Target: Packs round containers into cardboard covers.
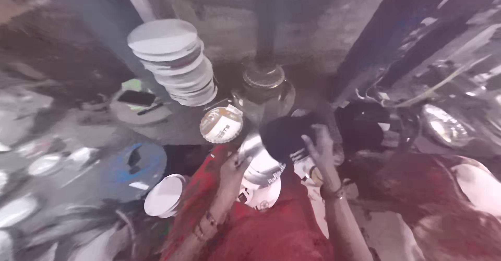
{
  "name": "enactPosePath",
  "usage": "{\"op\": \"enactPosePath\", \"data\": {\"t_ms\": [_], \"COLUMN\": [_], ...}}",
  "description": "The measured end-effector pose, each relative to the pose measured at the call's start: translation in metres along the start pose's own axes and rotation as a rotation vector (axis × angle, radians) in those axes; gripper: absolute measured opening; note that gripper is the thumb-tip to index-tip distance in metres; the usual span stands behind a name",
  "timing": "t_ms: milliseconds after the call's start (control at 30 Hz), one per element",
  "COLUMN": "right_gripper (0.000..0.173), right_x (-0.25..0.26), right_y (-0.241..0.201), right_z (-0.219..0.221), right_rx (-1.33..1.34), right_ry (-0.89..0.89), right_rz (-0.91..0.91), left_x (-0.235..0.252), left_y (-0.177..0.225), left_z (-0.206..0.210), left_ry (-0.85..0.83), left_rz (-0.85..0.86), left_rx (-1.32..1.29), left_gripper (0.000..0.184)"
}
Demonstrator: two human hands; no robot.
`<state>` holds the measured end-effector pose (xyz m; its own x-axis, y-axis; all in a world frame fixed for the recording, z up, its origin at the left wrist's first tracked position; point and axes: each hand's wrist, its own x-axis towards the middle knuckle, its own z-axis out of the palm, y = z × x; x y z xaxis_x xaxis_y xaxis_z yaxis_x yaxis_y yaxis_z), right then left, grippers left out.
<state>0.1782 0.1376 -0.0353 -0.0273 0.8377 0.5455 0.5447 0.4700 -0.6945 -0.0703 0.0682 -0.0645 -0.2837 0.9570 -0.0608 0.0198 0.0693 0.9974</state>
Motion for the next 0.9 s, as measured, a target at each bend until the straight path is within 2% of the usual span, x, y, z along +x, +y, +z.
{"op": "enactPosePath", "data": {"t_ms": [67, 100, 133, 200, 267, 367, 433, 500, 567, 600, 667, 733, 833, 900], "right_gripper": [0.04, 0.04, 0.042, 0.06, 0.073, 0.054, 0.043, 0.038, 0.038, 0.038, 0.043, 0.045, 0.043, 0.048], "right_x": [-0.001, 0.003, 0.009, 0.025, 0.036, 0.038, 0.035, 0.023, 0.011, 0.003, -0.012, -0.024, -0.027, -0.018], "right_y": [-0.011, -0.009, -0.004, 0.022, 0.051, 0.059, 0.049, 0.043, 0.027, 0.016, 0.003, -0.01, -0.018, -0.018], "right_z": [0.01, 0.009, 0.005, -0.007, -0.017, -0.019, -0.02, -0.016, -0.003, 0.007, 0.026, 0.038, 0.035, 0.021], "right_rx": [-0.117, -0.204, -0.318, -0.54, -0.671, -0.699, -0.52, -0.158, 0.243, 0.352, 0.419, 0.515, 0.665, 0.661], "right_ry": [-0.167, -0.187, -0.183, -0.175, -0.18, 0.023, 0.182, 0.308, 0.254, 0.21, 0.058, -0.07, 0.075, 0.268], "right_rz": [-0.016, 0.044, 0.157, 0.418, 0.575, 0.487, 0.388, 0.225, 0.18, 0.177, 0.186, 0.276, 0.328, 0.322], "left_x": [-0.004, -0.006, -0.006, -0.006, -0.002, 0.002, 0.002, 0.001, -0.002, -0.003, -0.007, -0.012, -0.01, 0.001], "left_y": [0.002, 0.005, 0.007, 0.011, 0.01, 0.002, 0.0, 0.001, 0.003, 0.003, 0.006, 0.013, 0.013, 0.016], "left_z": [0.006, 0.006, 0.004, -0.003, -0.008, -0.011, -0.009, -0.007, -0.005, -0.004, -0.001, 0.001, -0.009, -0.021], "left_ry": [-0.026, -0.016, 0.005, 0.047, 0.102, 0.129, 0.132, 0.116, 0.04, -0.006, -0.088, -0.114, -0.004, 0.104], "left_rz": [0.021, 0.028, 0.036, 0.039, 0.029, 0.021, 0.025, 0.019, 0.023, 0.034, 0.088, 0.147, 0.275, 0.254], "left_rx": [-0.004, 0.028, 0.077, 0.145, 0.11, -0.016, -0.067, -0.095, -0.105, -0.112, -0.12, -0.059, 0.026, -0.115], "left_gripper": [0.02, 0.021, 0.023, 0.03, 0.029, 0.021, 0.018, 0.017, 0.016, 0.015, 0.015, 0.016, 0.032, 0.044]}}
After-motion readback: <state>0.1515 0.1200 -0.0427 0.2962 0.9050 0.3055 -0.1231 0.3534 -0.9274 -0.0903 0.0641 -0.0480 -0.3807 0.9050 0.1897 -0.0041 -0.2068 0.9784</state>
